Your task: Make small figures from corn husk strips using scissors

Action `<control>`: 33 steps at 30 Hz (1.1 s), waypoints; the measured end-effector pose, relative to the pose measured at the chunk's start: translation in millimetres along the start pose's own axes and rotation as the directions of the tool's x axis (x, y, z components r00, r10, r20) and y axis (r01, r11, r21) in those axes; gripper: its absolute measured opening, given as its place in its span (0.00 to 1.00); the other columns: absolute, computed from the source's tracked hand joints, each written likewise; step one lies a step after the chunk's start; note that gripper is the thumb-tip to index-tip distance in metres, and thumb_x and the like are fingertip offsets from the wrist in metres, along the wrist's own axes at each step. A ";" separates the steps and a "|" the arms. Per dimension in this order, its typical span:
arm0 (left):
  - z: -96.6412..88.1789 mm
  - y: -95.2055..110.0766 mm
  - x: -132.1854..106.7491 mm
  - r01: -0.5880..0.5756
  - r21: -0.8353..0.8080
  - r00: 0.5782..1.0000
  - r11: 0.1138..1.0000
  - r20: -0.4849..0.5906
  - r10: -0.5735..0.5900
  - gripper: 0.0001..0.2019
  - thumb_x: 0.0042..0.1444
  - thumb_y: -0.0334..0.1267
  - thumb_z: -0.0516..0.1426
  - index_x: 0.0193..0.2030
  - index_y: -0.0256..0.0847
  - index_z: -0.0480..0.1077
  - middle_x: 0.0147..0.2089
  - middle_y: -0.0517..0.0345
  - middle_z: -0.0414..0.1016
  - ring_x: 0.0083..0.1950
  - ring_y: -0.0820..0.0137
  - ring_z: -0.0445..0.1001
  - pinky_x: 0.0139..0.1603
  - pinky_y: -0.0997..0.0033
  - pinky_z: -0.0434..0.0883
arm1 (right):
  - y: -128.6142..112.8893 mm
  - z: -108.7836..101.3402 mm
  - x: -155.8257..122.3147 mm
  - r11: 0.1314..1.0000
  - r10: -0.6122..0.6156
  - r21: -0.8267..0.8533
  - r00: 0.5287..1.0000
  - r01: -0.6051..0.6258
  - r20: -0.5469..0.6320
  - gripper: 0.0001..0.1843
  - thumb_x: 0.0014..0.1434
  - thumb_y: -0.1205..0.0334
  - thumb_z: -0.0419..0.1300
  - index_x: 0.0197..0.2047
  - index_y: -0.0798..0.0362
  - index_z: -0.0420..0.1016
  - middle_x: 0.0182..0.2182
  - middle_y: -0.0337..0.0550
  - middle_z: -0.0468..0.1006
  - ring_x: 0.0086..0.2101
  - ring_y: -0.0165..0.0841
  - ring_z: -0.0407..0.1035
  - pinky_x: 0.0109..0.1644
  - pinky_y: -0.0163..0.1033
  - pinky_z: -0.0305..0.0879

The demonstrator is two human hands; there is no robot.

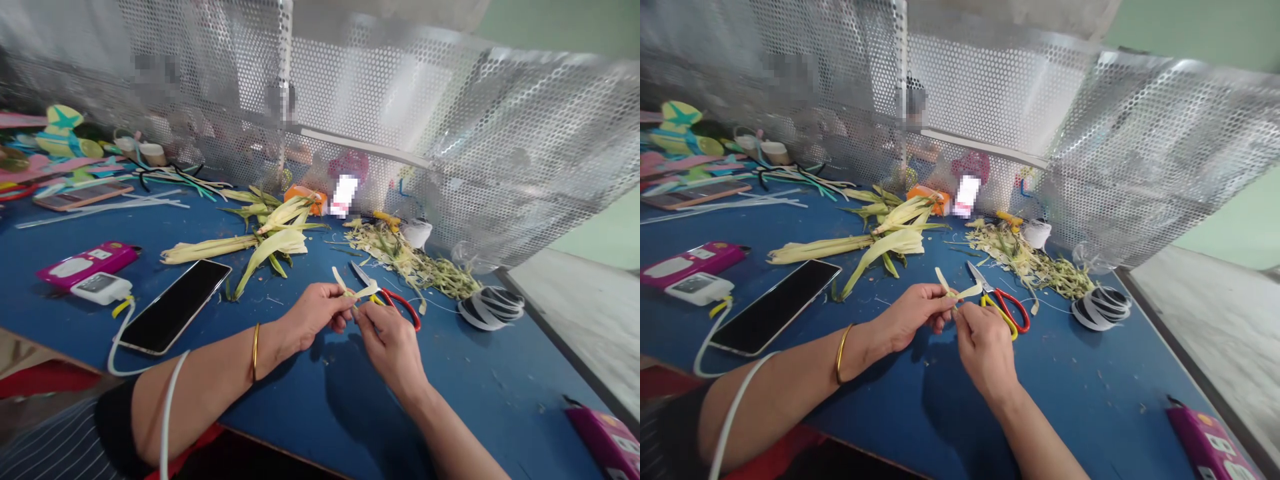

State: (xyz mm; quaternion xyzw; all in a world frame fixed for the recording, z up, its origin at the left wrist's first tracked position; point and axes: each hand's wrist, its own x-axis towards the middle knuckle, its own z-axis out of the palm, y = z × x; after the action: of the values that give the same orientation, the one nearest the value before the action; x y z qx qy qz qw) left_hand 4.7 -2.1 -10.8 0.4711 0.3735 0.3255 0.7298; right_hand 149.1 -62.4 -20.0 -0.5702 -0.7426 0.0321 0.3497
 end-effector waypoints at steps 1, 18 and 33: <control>-0.3 -0.4 0.5 0.002 -0.003 1.000 1.000 -0.002 -0.002 0.08 0.50 0.38 0.61 0.33 0.34 0.72 0.23 0.62 0.69 0.20 0.79 0.63 0.22 0.77 0.64 | -0.8 -0.9 -0.4 1.000 -0.006 0.004 1.000 0.006 0.002 0.18 0.67 0.63 0.50 0.24 0.51 0.58 0.19 0.35 0.65 0.24 0.29 0.61 0.33 0.34 0.53; -0.9 4.5 4.1 0.007 0.044 0.997 0.999 -0.071 -0.004 0.03 0.51 0.30 0.60 0.34 0.34 0.75 0.23 0.59 0.74 0.24 0.76 0.71 0.29 0.76 0.69 | -7.8 3.5 -2.0 0.998 -0.026 0.050 1.000 0.026 -0.009 0.18 0.66 0.64 0.50 0.23 0.51 0.58 0.19 0.34 0.63 0.23 0.28 0.60 0.30 0.33 0.52; -10.5 13.3 3.2 0.137 -0.165 0.990 0.977 -0.005 -0.140 0.10 0.59 0.31 0.57 0.46 0.38 0.77 0.34 0.52 0.81 0.33 0.74 0.77 0.38 0.75 0.73 | 2.6 6.5 2.8 0.875 0.347 0.324 0.933 -0.360 0.098 0.24 0.63 0.44 0.53 0.23 0.51 0.64 0.18 0.35 0.65 0.22 0.28 0.58 0.28 0.35 0.52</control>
State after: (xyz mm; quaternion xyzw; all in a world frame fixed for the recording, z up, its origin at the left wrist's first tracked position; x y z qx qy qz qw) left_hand -4.3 9.7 -2.2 0.3793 0.3834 0.3076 0.7839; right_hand 147.3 -56.8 -24.7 -0.6273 -0.6157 0.2321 0.4166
